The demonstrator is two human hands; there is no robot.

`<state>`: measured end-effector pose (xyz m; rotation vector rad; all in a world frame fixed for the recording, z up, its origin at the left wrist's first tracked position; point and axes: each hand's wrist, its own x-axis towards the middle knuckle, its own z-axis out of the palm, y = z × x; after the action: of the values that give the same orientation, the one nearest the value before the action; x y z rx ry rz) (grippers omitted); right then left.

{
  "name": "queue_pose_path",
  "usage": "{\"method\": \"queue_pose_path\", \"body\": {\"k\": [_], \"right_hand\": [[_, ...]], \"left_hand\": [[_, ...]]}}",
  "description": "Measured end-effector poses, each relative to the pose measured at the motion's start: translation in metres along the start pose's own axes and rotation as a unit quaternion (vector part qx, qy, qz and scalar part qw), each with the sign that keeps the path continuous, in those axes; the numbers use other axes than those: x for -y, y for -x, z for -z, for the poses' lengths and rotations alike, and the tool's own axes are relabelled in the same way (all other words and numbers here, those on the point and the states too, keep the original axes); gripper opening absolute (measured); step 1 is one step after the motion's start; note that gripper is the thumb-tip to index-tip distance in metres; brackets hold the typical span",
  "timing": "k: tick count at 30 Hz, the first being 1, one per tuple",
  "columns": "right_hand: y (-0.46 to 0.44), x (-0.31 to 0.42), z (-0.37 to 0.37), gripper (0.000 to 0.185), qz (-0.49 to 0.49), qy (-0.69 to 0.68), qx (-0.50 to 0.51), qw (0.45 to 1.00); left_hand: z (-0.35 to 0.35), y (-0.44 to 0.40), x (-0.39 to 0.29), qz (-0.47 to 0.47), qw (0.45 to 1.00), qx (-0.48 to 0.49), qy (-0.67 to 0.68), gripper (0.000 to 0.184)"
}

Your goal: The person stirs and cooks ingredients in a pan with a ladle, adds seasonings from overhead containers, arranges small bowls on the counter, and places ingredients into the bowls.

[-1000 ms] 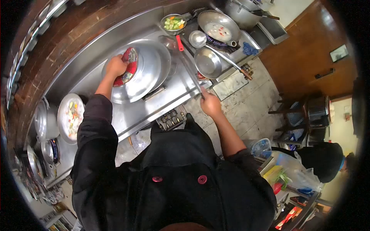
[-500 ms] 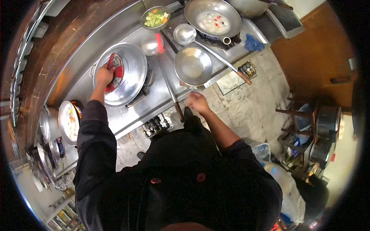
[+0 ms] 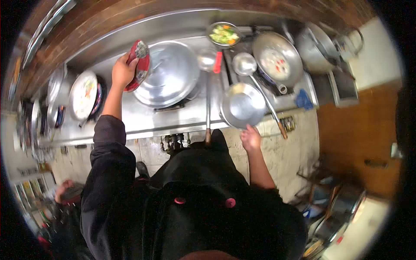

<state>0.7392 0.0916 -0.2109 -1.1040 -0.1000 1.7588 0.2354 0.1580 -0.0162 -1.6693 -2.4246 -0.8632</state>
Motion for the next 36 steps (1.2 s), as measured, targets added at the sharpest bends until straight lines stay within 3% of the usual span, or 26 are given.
{"method": "queue_pose_path", "body": {"k": [3, 7, 13, 17, 19, 23, 27, 36], "right_hand": [[0.03, 0.016, -0.001, 0.023, 0.026, 0.091, -0.021, 0.995], [0.037, 0.021, 0.0, 0.022, 0.063, 0.111, -0.029, 0.991], [0.055, 0.019, -0.08, 0.014, 0.035, 0.179, 0.122, 0.976], [0.063, 0.001, -0.13, 0.015, 0.05, 0.232, 0.111, 0.965], [0.073, -0.011, -0.162, 0.018, 0.065, 0.267, 0.131, 0.952], [0.079, -0.037, -0.193, 0.021, 0.065, 0.295, 0.17, 0.938], [0.083, -0.054, -0.212, 0.022, 0.032, 0.32, 0.235, 0.917], [0.078, -0.071, -0.239, 0.021, 0.034, 0.344, 0.251, 0.904]], "left_hand": [[0.05, 0.025, 0.019, 0.022, 1.0, 0.004, 0.015, 0.042], [0.063, 0.067, 0.098, 0.127, 0.992, -0.004, 0.013, 0.04], [0.051, 0.134, 0.161, 0.296, 0.949, 0.099, -0.037, 0.035], [0.03, 0.177, 0.177, 0.298, 0.942, 0.138, -0.072, 0.045], [0.02, 0.196, 0.177, 0.266, 0.955, 0.053, -0.12, 0.044], [0.006, 0.236, 0.196, 0.262, 0.962, -0.037, 0.062, 0.033], [0.012, 0.276, 0.206, 0.245, 0.964, -0.064, 0.087, 0.031], [0.041, 0.311, 0.21, 0.267, 0.952, -0.112, 0.103, 0.027]]}}
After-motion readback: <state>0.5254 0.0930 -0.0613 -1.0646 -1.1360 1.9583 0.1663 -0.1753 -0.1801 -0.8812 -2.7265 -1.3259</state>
